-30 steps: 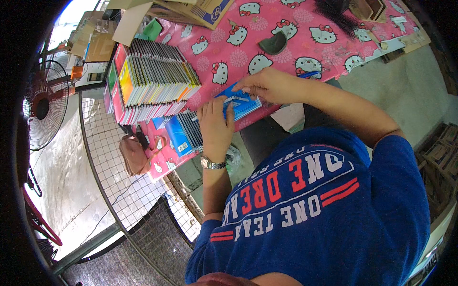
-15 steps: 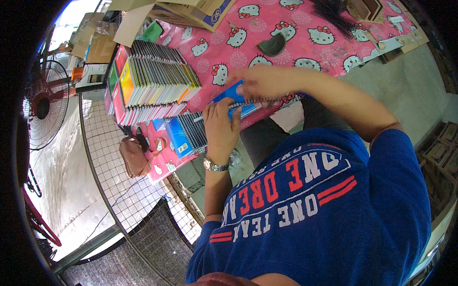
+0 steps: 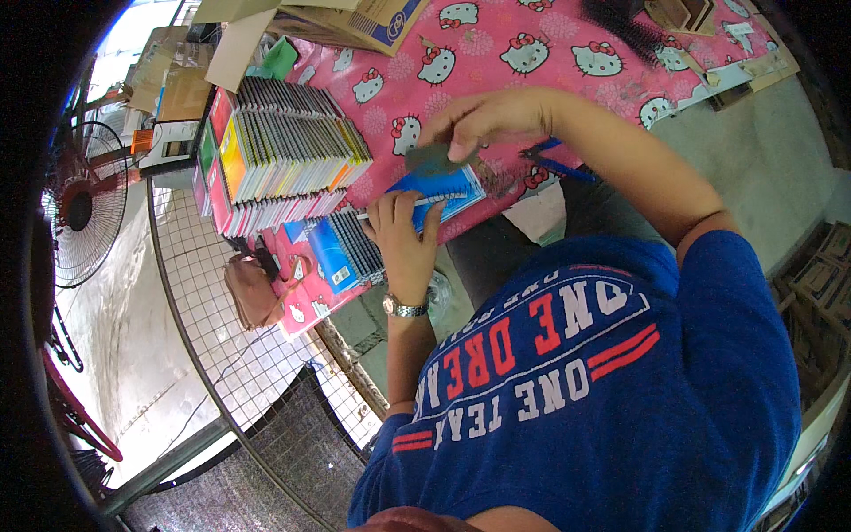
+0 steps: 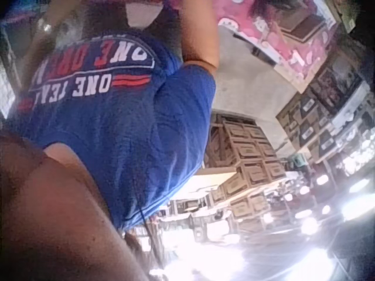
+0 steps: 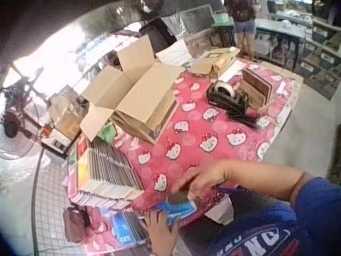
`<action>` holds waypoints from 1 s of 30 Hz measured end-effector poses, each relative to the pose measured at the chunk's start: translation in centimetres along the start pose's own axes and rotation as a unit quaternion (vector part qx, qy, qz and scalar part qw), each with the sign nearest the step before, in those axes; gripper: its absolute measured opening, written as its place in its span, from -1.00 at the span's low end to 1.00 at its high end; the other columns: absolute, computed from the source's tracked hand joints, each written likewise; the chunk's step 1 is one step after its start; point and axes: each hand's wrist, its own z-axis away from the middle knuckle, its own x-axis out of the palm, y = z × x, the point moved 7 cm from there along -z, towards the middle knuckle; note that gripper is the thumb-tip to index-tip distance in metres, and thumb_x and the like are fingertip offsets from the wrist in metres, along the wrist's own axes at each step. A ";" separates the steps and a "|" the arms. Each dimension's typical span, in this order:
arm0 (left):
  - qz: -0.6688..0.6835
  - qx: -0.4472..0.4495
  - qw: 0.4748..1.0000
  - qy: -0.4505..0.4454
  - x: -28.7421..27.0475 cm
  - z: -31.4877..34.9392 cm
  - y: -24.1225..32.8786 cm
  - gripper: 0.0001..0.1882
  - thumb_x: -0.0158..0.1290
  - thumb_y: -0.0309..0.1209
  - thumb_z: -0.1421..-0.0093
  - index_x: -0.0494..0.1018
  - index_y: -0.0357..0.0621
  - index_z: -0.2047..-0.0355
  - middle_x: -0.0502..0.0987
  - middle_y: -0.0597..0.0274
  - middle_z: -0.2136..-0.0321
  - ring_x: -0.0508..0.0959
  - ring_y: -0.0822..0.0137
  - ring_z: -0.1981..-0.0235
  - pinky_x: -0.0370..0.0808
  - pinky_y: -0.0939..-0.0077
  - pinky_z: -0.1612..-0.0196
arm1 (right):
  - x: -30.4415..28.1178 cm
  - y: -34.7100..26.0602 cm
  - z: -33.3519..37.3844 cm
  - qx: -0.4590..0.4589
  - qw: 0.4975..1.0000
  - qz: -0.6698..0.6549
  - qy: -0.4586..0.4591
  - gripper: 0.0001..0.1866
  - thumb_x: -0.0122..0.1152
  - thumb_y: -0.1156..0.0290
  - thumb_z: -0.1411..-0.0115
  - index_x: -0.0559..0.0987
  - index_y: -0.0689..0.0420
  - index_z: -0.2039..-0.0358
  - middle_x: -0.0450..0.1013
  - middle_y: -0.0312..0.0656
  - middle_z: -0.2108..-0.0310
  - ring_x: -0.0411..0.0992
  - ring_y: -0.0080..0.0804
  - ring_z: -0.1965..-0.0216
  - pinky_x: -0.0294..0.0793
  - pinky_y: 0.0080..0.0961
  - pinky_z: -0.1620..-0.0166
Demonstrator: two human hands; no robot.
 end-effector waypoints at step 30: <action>0.225 -0.032 0.973 0.033 -1.5 -1.6 -3.1 -0.74 0.25 -0.47 -0.07 0.45 -0.24 0.25 0.45 0.13 0.31 0.46 0.29 0.47 0.38 0.46 0.45 | 1.2 -1.0 -1.7 0.073 0.983 0.144 -0.089 -0.41 0.29 0.29 0.00 0.49 0.23 -0.07 0.46 -0.22 0.05 0.40 -0.46 0.04 0.40 -0.48 0.01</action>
